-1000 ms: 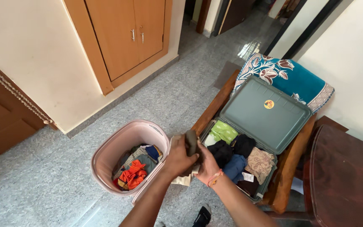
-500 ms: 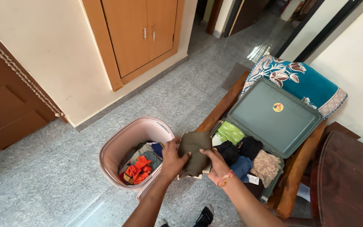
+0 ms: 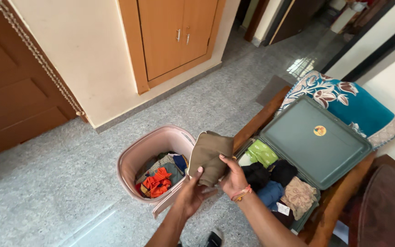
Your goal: The person transfers various items of clothing, including a red garment and grey trousers, from a pink laundry basket into a green suitcase.
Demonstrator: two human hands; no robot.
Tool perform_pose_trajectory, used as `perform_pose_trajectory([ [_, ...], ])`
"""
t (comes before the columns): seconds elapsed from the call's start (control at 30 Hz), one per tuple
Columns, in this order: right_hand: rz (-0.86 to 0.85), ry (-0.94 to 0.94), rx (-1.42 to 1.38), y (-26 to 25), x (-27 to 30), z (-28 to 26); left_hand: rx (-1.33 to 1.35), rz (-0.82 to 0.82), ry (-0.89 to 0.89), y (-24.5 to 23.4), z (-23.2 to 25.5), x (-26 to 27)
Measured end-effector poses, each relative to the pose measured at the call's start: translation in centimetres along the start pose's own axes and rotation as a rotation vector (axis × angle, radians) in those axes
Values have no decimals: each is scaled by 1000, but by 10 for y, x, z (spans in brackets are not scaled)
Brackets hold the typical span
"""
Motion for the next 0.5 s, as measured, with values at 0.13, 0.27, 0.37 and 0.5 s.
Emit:
perform_pose_trajectory([
  [0.13, 118, 53, 55, -8, -15, 8, 106, -59, -62, -6, -17, -20],
  [0.27, 145, 43, 241, -23, -39, 4, 39, 52, 22, -13, -10, -39],
  [0.37, 133, 88, 452, -45, -59, 0, 36, 150, 54, -12, -6, -57],
  [0.5, -8, 175, 433, -83, -108, -4, -101, 237, 123, -10, 12, -79],
])
Point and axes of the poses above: each hand's wrist, its own x-axis away from the middle knuckle, its own y-axis out of the palm, z = x × y, the point moved 2 cm from there along -x, towards the middle knuckle, and after that the axes turned 3 degrees about y, right-handed, at the moved point
